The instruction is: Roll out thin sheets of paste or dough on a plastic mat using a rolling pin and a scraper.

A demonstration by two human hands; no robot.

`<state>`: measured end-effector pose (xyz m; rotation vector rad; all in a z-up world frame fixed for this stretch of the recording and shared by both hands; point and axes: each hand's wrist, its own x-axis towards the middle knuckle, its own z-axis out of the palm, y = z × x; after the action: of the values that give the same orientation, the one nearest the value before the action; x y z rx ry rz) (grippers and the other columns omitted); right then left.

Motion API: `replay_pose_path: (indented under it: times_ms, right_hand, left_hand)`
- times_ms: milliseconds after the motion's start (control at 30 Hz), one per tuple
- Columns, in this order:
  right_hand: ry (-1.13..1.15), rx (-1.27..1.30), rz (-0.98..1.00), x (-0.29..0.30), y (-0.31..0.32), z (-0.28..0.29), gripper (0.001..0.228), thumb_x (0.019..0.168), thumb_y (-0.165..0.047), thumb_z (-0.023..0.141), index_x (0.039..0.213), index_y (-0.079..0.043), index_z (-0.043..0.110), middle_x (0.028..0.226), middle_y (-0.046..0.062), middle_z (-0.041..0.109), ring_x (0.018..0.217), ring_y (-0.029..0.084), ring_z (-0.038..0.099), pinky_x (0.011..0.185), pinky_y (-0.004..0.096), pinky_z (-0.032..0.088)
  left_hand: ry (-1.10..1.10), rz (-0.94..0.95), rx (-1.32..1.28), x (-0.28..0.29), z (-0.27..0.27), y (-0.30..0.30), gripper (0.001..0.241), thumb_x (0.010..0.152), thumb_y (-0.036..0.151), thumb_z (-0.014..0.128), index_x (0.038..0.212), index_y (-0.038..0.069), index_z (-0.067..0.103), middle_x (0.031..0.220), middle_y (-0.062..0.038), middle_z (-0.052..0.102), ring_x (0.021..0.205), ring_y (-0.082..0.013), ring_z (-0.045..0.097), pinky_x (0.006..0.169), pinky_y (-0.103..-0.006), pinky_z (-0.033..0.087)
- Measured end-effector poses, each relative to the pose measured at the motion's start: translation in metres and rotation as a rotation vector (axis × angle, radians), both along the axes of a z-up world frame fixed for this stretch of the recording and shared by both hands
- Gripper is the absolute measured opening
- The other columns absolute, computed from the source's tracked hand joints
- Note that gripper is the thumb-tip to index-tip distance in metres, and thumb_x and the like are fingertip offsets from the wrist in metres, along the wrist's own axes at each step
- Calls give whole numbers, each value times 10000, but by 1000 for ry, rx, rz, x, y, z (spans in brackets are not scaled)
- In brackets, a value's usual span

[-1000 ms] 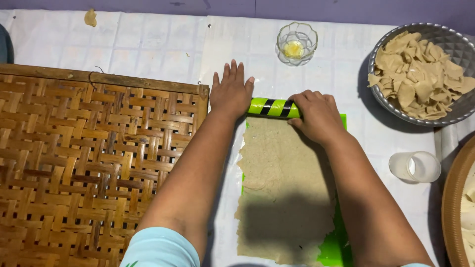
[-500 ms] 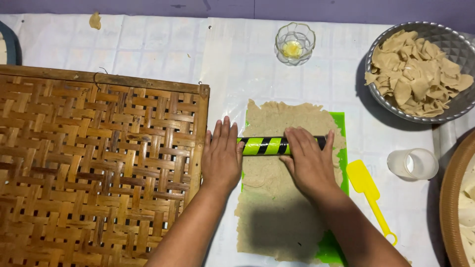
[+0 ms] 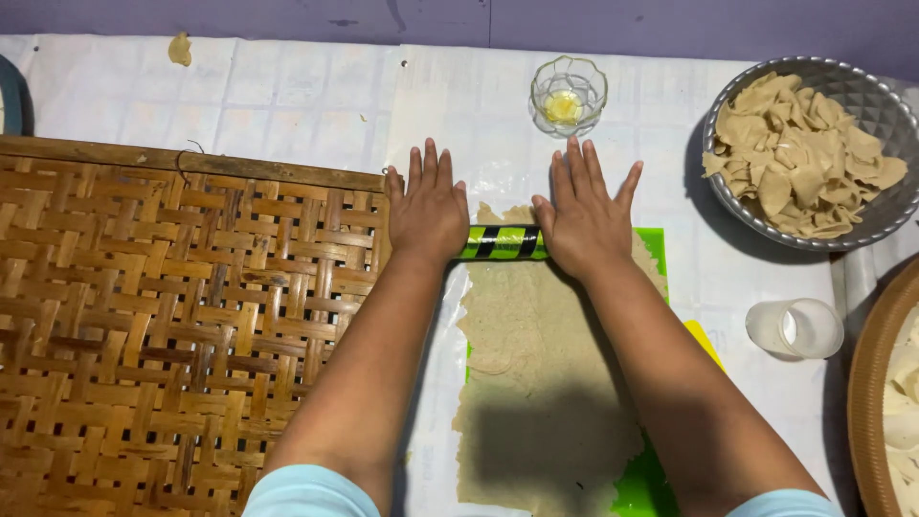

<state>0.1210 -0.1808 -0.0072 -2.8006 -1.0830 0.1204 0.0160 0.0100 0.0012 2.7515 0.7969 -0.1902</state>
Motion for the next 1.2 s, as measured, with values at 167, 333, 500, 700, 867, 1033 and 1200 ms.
replay_pose_path:
  times_ms: [167, 333, 500, 700, 867, 1033, 1200]
  right_hand:
    - [-42, -17, 11, -57, -36, -5, 720, 1087, -564, 248, 1628, -91, 290, 1731, 162, 178, 1613, 283, 81, 1181, 696, -152]
    - [-64, 94, 32, -83, -57, -24, 725, 1082, -535, 306, 1631, -65, 248, 1707, 196, 214, 1587, 316, 143, 1188, 706, -99]
    - [-18, -18, -23, -41, -29, -17, 709, 1092, -583, 202, 1618, -127, 337, 1684, 138, 316, 1591, 253, 185, 1194, 666, -137]
    - [-116, 190, 23, 51, 18, -28, 493, 1072, -581, 400, 1231, -131, 524, 1309, 91, 484, 1341, 290, 470, 1147, 583, 184]
    - [84, 419, 44, 52, 13, 8, 341, 1089, -413, 565, 941, -106, 554, 961, 62, 524, 890, 264, 553, 788, 431, 446]
    - [242, 39, 243, 22, -20, 34, 648, 677, -518, 900, 1157, -157, 657, 1124, 49, 628, 1095, 248, 563, 989, 413, 364]
    - [42, 117, 286, 9, -50, 54, 486, 843, -250, 769, 1286, -96, 642, 1207, 100, 648, 1102, 293, 583, 1008, 430, 418]
  left_hand:
    - [-93, -55, -27, -61, 20, -40, 602, 1086, 349, 187, 1608, 68, 288, 1701, -179, 192, 1584, -338, 117, 1246, -564, -28]
    - [-150, -115, -28, -86, 13, -53, 582, 1090, 338, 255, 1599, 61, 313, 1672, -229, 251, 1556, -409, 179, 1228, -607, 58]
    - [-57, -59, 15, -46, 11, -32, 610, 1074, 377, 189, 1606, 103, 311, 1698, -165, 229, 1582, -339, 143, 1250, -570, -17]
    - [-14, 44, 55, 36, 3, 18, 609, 1092, 396, 158, 1624, 115, 259, 1730, -101, 93, 1602, -269, 25, 1255, -552, -130]
    - [-87, 125, 189, 51, -25, 34, 598, 1091, 372, 196, 1584, 52, 306, 1709, -132, 132, 1581, -264, 17, 1234, -564, -117]
    - [-305, 201, 164, 41, -10, 31, 573, 1087, 365, 237, 1510, 22, 413, 1664, -146, 260, 1554, -263, 85, 1239, -537, -46]
    - [-531, -73, 15, 4, 27, 2, 501, 1090, 370, 265, 1495, 139, 450, 1647, -44, 302, 1541, -232, 177, 1265, -514, 38]
